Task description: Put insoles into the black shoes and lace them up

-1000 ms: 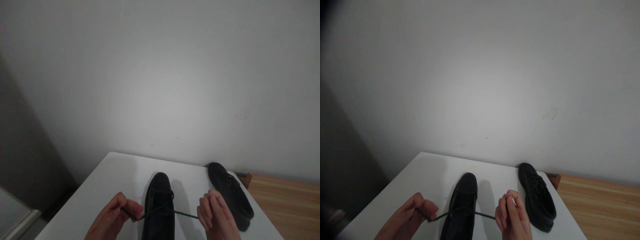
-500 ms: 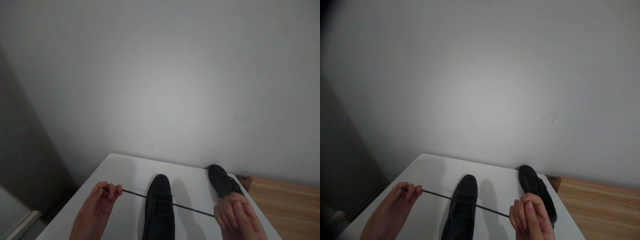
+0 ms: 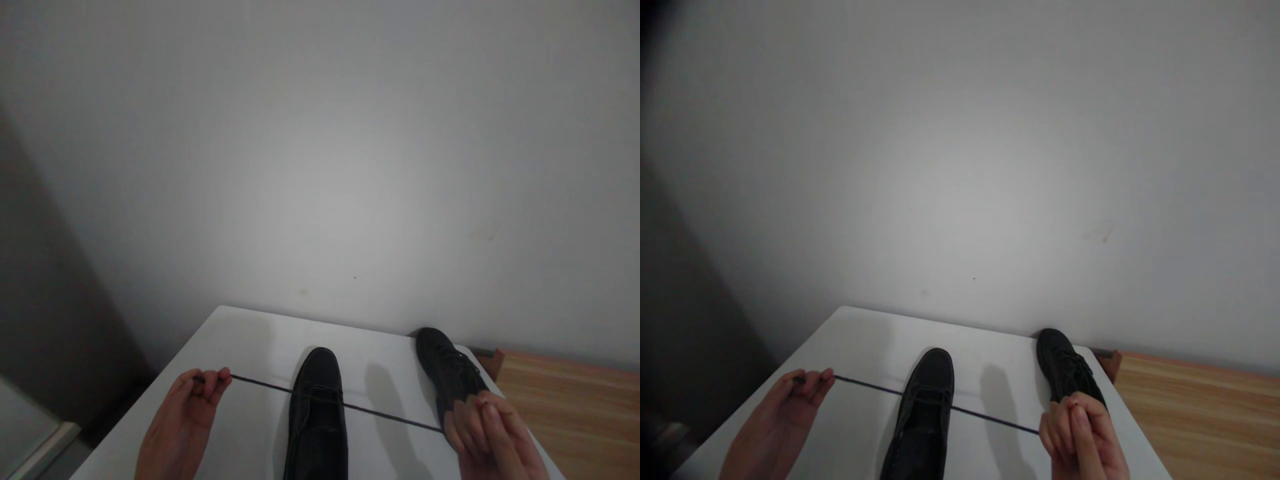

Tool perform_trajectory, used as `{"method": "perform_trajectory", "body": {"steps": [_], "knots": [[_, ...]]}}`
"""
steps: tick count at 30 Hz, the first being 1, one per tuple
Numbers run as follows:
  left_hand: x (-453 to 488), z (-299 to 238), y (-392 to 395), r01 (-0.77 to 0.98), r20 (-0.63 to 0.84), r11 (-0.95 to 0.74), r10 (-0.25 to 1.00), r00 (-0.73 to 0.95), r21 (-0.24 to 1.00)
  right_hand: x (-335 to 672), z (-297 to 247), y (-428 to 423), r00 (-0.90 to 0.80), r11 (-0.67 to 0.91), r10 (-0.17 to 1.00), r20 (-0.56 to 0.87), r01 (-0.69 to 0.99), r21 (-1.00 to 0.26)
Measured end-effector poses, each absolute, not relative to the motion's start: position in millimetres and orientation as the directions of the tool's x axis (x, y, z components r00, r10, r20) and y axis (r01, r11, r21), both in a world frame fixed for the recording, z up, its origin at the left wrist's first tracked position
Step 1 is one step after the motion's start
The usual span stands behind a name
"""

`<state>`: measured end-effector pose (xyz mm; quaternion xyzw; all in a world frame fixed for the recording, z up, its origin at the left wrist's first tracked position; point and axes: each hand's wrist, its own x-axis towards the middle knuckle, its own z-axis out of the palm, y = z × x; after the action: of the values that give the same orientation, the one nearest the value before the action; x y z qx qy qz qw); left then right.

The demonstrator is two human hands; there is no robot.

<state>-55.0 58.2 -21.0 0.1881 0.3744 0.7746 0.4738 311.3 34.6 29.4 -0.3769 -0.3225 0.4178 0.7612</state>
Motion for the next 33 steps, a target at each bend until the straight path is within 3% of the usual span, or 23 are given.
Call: {"method": "perform_trajectory", "body": {"steps": [11, 14, 16, 19, 21, 27, 33], "knots": [[-59, -32, 59, -0.586, -0.036, -0.255, 0.898, -0.438, 0.769, 313, 3, 42, 0.424, 0.339, 0.891, 0.164, -0.378, -0.862], [-57, -27, 56, -0.579, -0.043, -0.246, 0.897, -0.439, 0.778, 313, 0, 41, 0.442, 0.334, 0.878, 0.183, -0.292, -0.896], [-54, -22, 54, -0.567, -0.060, -0.243, 0.885, -0.462, 0.787, 313, -1, 41, 0.448, 0.305, 0.869, 0.210, -0.150, -0.940], [-50, -17, 52, -0.564, -0.116, -0.208, 0.868, -0.483, 0.799, 309, -3, 43, 0.375, 0.259, 0.886, 0.273, 0.089, -0.962], [-49, -20, 52, -0.563, -0.153, -0.171, 0.863, -0.482, 0.808, 300, -4, 46, 0.297, 0.277, 0.901, 0.315, 0.161, -0.947], [-52, -35, 53, -0.511, -0.174, -0.080, 0.886, -0.430, 0.856, 264, -14, 53, -0.038, 0.298, 0.955, 0.296, 0.137, -0.945], [-55, -30, 49, -0.507, -0.158, -0.076, 0.901, -0.403, 0.859, 250, -27, 53, -0.017, 0.207, 0.978, 0.207, 0.180, -0.962]]}}
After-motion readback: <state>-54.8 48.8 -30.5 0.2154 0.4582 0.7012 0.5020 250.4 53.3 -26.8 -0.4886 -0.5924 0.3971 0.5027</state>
